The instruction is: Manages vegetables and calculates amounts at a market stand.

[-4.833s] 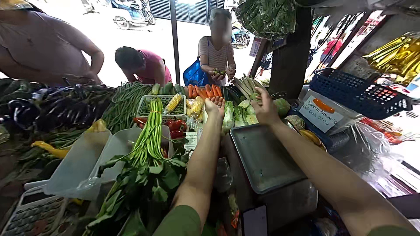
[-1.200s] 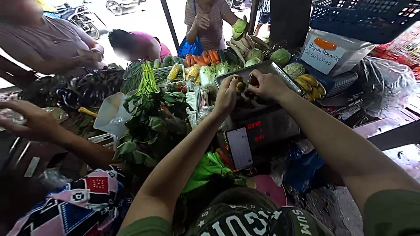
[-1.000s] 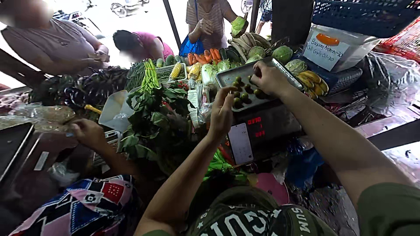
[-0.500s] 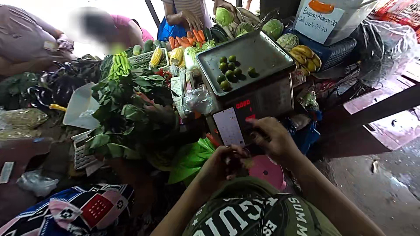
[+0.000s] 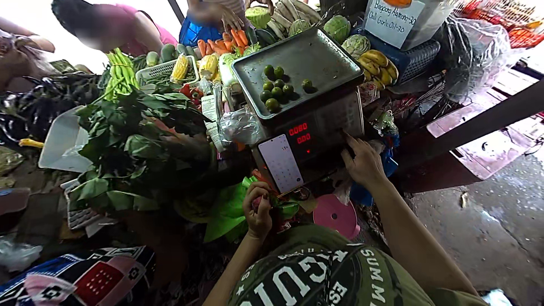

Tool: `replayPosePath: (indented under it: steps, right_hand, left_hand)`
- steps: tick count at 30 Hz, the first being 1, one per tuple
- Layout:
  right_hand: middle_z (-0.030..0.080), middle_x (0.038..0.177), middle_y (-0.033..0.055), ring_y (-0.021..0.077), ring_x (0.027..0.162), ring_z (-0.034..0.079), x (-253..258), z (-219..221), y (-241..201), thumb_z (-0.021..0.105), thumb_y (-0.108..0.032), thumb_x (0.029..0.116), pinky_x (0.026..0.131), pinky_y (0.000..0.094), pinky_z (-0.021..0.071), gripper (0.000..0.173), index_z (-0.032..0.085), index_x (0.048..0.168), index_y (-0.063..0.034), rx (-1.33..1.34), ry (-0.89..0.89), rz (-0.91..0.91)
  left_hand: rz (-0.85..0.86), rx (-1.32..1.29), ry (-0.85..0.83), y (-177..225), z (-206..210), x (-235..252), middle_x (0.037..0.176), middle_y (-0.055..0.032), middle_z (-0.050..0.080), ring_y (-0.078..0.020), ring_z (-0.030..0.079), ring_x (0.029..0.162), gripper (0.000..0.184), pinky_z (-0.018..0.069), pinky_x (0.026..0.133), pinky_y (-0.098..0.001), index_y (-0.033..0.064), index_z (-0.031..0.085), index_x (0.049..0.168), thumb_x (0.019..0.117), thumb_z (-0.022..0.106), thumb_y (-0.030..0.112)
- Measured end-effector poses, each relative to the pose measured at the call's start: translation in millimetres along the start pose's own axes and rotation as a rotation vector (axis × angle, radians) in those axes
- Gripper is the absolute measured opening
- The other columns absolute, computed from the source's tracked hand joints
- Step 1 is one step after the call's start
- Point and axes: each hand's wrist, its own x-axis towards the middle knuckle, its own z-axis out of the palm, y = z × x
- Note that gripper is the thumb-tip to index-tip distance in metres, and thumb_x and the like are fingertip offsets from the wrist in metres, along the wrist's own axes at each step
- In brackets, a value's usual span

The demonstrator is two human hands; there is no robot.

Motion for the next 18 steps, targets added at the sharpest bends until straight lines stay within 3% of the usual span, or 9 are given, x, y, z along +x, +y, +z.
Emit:
replayPosePath:
  steps: [3, 7, 13, 16, 18]
  right_hand:
    - [0.068, 0.115, 0.0222, 0.0411, 0.107, 0.066, 11, -20, -7, 0.048, -0.02, 0.102, 0.086, 0.063, 0.0505, 0.043, 0.061, 0.142, -0.008, 0.028, -0.031, 0.011]
    - [0.067, 0.107, 0.0188, 0.0364, 0.088, 0.065, 31, -30, -20, 0.045, -0.019, 0.1031, 0.072, 0.0586, 0.0505, 0.051, 0.049, 0.154, -0.0167, 0.015, -0.023, 0.013]
    - [0.073, 0.103, 0.0223, 0.0432, 0.089, 0.07, 36, -36, -30, 0.043, -0.02, 0.105, 0.071, 0.0646, 0.0498, 0.047, 0.052, 0.151, -0.0158, -0.044, -0.063, 0.049]
    - [0.071, 0.108, 0.0216, 0.0416, 0.092, 0.069, 22, -31, -35, 0.046, -0.017, 0.1022, 0.074, 0.0643, 0.0513, 0.05, 0.052, 0.151, -0.0123, -0.027, -0.058, -0.034]
    - [0.072, 0.104, 0.0191, 0.0377, 0.088, 0.071, 1, -16, -43, 0.05, -0.016, 0.0997, 0.073, 0.0611, 0.0544, 0.047, 0.058, 0.146, -0.0098, 0.035, -0.036, -0.143]
  left_hand:
    - [0.038, -0.048, -0.052, -7, 6, 6, 0.095, 0.0093, 0.065, -0.0002, 0.061, 0.088, 0.036, 0.0499, 0.072, -0.0165, 0.0203, 0.065, 0.082, 0.1058, 0.048, 0.041]
    - [0.027, -0.072, -0.068, -8, 6, 8, 0.092, 0.0092, 0.065, 0.0004, 0.061, 0.087, 0.039, 0.0488, 0.07, -0.0155, 0.0195, 0.065, 0.081, 0.1064, 0.047, 0.043]
    - [-0.048, -0.108, -0.018, -10, 5, 4, 0.093, 0.0104, 0.067, 0.0007, 0.061, 0.084, 0.04, 0.0492, 0.068, -0.0162, 0.0213, 0.067, 0.082, 0.1057, 0.049, 0.047]
    - [-0.069, -0.107, -0.02, -10, 5, 4, 0.092, 0.012, 0.067, 0.0018, 0.061, 0.083, 0.038, 0.0487, 0.067, -0.0157, 0.0231, 0.068, 0.082, 0.105, 0.05, 0.048]
    - [-0.082, -0.111, -0.021, -10, 4, 4, 0.092, 0.0122, 0.066, 0.0023, 0.06, 0.08, 0.038, 0.0486, 0.064, -0.0151, 0.0232, 0.068, 0.083, 0.1045, 0.05, 0.049]
